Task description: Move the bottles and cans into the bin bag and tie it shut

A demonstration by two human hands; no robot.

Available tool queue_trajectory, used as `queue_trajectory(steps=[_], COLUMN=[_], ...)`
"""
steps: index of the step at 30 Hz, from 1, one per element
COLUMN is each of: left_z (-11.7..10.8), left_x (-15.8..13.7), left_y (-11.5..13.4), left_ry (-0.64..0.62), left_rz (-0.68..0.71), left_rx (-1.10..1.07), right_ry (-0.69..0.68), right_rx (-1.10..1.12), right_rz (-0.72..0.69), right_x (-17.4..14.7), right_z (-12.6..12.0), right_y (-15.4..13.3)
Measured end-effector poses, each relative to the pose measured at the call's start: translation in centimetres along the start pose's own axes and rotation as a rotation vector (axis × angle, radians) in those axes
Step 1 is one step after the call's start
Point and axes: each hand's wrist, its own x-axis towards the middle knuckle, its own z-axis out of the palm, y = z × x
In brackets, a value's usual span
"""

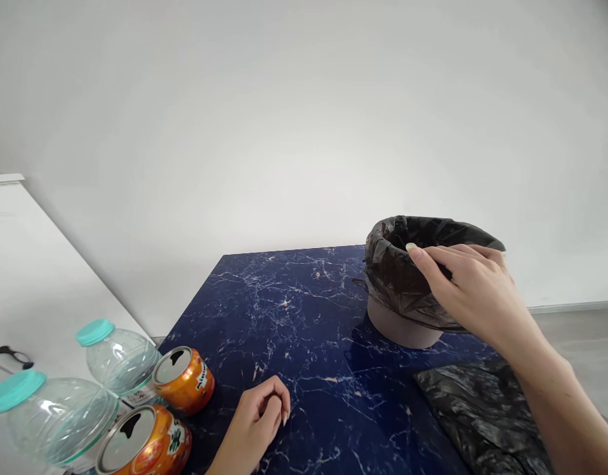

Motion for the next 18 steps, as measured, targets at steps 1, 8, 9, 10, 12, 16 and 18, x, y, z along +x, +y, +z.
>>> queue_trajectory(steps=[1,8,9,10,12,16,18], left_z=[0.0,0.0,0.0,0.0,0.0,0.0,0.1], left_x=[0.0,-0.1,-0.1,-0.1,-0.1,0.0,0.0], left_y=[-0.1,-0.1,-0.1,0.0,0.1,0.0,-0.1], left_ry=[0.001,0.013,0.014,0.014,0.012,0.008,0.008], left_rz=[0.000,0.002,-0.001,-0.003,-0.002,0.003,0.005], left_rx=[0.000,-0.002,0.000,0.001,0.002,-0.001,0.002], right_ry=[-0.006,-0.068,-0.075,-0.080,-0.089,-0.108,-0.124], right_rx=[0.004,0.045,0.055,0.064,0.079,0.111,0.128], right_rz=[-0.012,-0.080,-0.081,-0.083,-0.084,-0.093,-0.104], right_x=[0.0,-0.2,-0.2,-0.3,-0.3,-0.4,-0.4], right_z=[0.0,0.1,0.2,0.2,0.2,-0.1,-0.2], right_y=[0.0,0.1,0.1,0.0,-0.3,-1.1,-1.6])
